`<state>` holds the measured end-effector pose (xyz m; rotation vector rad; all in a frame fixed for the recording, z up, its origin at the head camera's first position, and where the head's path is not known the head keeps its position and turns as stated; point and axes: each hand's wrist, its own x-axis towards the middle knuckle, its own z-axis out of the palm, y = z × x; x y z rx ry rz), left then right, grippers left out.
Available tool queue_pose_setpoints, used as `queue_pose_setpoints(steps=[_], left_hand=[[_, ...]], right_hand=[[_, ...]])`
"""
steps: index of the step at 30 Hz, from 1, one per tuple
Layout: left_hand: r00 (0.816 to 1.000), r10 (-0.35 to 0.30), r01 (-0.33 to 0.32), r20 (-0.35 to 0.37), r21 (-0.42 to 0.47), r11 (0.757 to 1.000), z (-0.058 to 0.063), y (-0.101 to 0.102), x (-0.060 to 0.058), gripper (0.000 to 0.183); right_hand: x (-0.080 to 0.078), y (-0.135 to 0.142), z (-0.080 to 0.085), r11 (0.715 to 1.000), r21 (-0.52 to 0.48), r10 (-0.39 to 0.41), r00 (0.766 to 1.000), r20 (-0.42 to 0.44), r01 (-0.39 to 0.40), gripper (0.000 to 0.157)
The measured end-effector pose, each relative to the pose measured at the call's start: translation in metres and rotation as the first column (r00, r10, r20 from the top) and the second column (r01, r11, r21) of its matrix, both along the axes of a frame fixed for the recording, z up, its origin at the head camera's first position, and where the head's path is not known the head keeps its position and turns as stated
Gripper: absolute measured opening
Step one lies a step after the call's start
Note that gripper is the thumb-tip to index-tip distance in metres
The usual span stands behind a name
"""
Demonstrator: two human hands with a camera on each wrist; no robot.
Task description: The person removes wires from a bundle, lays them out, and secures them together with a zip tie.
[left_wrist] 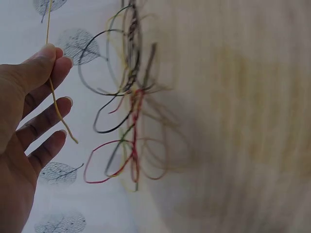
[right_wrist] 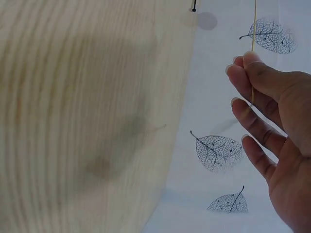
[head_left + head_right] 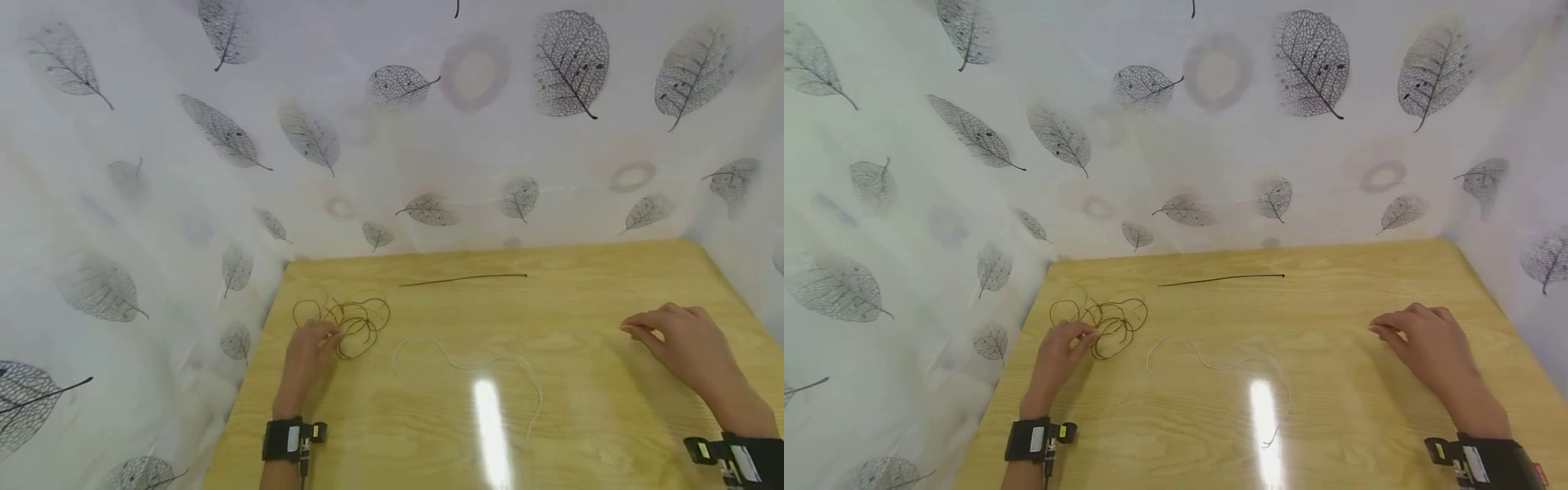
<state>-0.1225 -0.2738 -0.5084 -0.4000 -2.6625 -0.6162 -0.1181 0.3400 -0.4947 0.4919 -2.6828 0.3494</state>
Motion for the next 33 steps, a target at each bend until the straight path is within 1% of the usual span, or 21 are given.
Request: queue_pose_setpoints(steps=[4,6,8,11,13,15,19,22,24,28,33], left_hand=[[0.999,0.029,-0.028,0.041,-0.022,0.999,-0.011,0.012,0.009,0.005],[0.998,0.028,-0.026,0.054,-0.035,0.999,-0.018,0.015,0.013,0.004],[0.997,0.025,-0.023,0.070,-0.029,0.999,-0.022,0.018,0.017,0.005],[0.996,0.017,-0.017,0.090,-0.001,1.000,-0.028,0.021,0.020,0.006],[0.993,0.016,-0.017,0.121,0.009,1.000,-0.030,0.023,0.021,0.006],[0.988,0.003,-0.002,0.155,-0.005,1.000,-0.031,0.025,0.021,0.008],[0.973,-0.005,0.017,0.233,-0.048,0.999,-0.029,0.030,0.019,0.011],[0.962,-0.008,0.028,0.272,-0.070,0.997,-0.027,0.034,0.017,0.010],[0.957,-0.015,0.038,0.291,-0.072,0.997,-0.026,0.036,0.016,0.009],[0.951,-0.045,0.067,0.305,-0.060,0.996,-0.025,0.040,0.013,0.009],[0.960,-0.082,0.099,0.269,-0.051,0.994,-0.022,0.043,0.011,0.011]], right_hand=[[0.011,0.010,-0.010,0.999,0.019,-0.036,0.996,0.084,0.035,0.018],[0.015,0.011,-0.014,0.999,0.021,-0.045,0.990,0.131,0.043,0.017],[0.017,0.011,-0.018,0.999,0.020,-0.051,0.984,0.168,0.048,0.016],[0.020,0.009,-0.021,0.998,0.013,-0.056,0.979,0.197,0.055,0.015],[0.021,0.007,-0.022,0.999,-0.007,-0.042,0.978,0.203,0.044,0.014],[0.023,0.005,-0.023,0.999,-0.026,-0.019,0.979,0.203,0.025,0.013],[0.023,-0.002,-0.024,0.998,-0.055,0.040,0.974,0.224,-0.029,0.014],[0.022,-0.009,-0.024,0.997,-0.055,0.068,0.965,0.253,-0.056,0.015],[0.022,-0.015,-0.024,0.996,-0.057,0.085,0.964,0.254,-0.073,0.015],[0.023,-0.023,-0.024,0.993,-0.059,0.115,0.962,0.250,-0.103,0.018],[0.022,-0.027,-0.023,0.993,-0.058,0.115,0.950,0.292,-0.102,0.024]])
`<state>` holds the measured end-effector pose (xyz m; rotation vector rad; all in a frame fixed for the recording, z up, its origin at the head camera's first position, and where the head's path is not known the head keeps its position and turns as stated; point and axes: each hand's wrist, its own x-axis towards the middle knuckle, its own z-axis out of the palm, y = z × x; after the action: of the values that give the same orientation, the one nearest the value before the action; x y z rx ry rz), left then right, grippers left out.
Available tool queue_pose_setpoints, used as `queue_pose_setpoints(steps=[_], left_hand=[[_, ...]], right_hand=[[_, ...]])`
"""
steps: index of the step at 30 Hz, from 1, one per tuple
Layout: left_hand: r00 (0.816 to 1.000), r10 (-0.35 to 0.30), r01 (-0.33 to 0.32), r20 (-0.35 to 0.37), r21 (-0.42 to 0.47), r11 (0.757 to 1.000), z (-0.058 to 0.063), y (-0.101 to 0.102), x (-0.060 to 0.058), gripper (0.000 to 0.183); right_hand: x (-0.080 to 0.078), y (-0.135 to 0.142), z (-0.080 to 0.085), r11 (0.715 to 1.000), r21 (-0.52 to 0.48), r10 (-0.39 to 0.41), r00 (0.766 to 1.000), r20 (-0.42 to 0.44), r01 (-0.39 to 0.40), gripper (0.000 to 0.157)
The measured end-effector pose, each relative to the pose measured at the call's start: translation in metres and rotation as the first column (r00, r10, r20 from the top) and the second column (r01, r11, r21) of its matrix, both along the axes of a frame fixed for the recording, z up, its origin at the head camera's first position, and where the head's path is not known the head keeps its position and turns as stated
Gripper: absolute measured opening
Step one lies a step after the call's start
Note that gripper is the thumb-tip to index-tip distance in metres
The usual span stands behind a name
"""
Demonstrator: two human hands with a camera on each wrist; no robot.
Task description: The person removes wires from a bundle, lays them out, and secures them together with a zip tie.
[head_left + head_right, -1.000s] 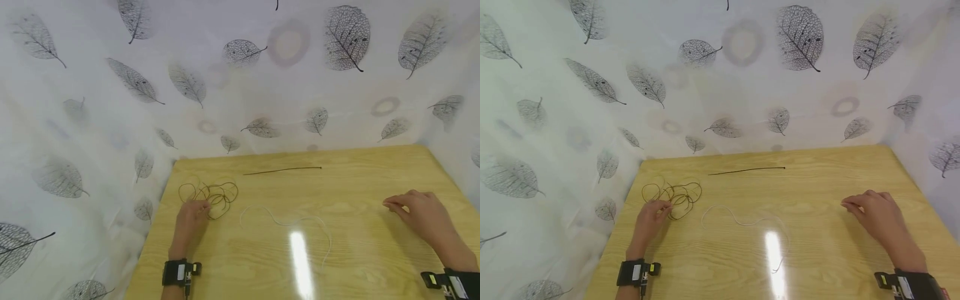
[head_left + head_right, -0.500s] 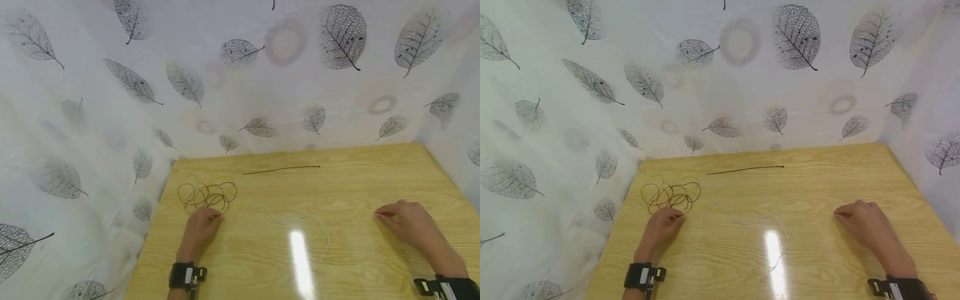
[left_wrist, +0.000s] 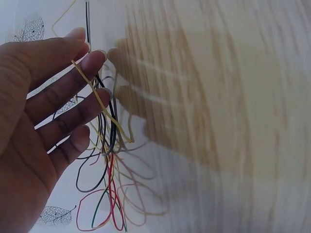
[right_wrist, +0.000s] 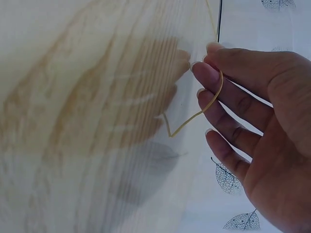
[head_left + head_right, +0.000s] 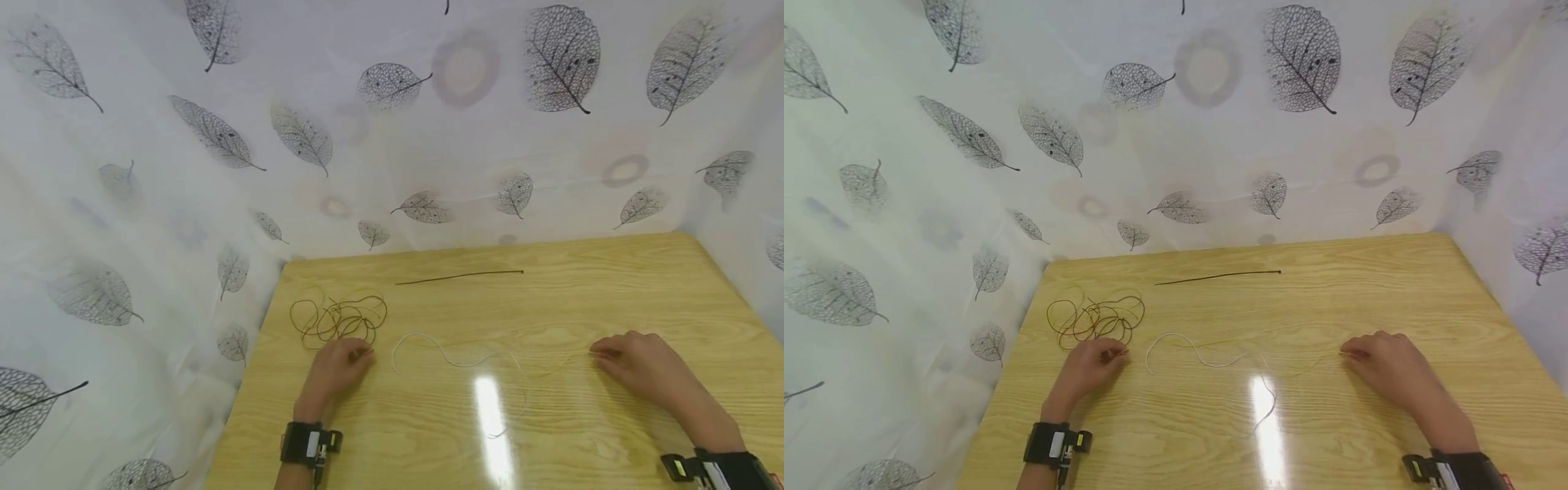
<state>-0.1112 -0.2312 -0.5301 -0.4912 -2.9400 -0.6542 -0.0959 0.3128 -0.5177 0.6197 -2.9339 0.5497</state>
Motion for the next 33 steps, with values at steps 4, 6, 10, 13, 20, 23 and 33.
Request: queue_pose_setpoints(steps=[4,6,10,13,20,23,33], left_hand=[[1.000,0.018,-0.018,-0.007,0.009,1.000,0.006,0.000,0.000,0.015],[0.999,0.034,-0.035,0.003,0.016,0.999,0.010,-0.001,0.000,0.016],[0.998,0.055,-0.055,0.004,0.015,0.998,0.014,-0.002,-0.001,0.015],[0.998,0.064,-0.063,-0.021,0.010,0.998,0.015,-0.005,-0.005,0.011],[0.983,0.043,-0.044,-0.178,-0.003,0.999,0.024,-0.020,-0.023,0.006],[0.966,0.039,-0.044,-0.255,-0.015,0.999,0.032,-0.026,-0.035,0.007],[0.993,0.042,-0.054,-0.109,-0.109,0.993,0.038,-0.028,-0.058,0.005]], right_hand=[[-0.003,-0.001,0.000,1.000,-0.010,0.006,1.000,-0.008,-0.006,0.028],[-0.004,-0.001,-0.001,1.000,-0.018,0.006,1.000,-0.022,-0.006,0.029],[-0.006,-0.001,-0.003,0.999,-0.033,0.000,0.999,-0.044,-0.001,0.026],[-0.008,-0.003,-0.003,0.999,-0.039,-0.003,0.997,-0.078,0.000,0.022],[-0.016,-0.013,0.005,0.998,-0.057,0.014,0.997,-0.077,-0.018,0.020],[-0.022,-0.022,0.010,0.997,-0.068,0.035,0.995,-0.090,-0.041,0.020],[-0.049,-0.067,0.032,0.987,-0.098,0.115,0.982,-0.151,-0.130,0.017]])
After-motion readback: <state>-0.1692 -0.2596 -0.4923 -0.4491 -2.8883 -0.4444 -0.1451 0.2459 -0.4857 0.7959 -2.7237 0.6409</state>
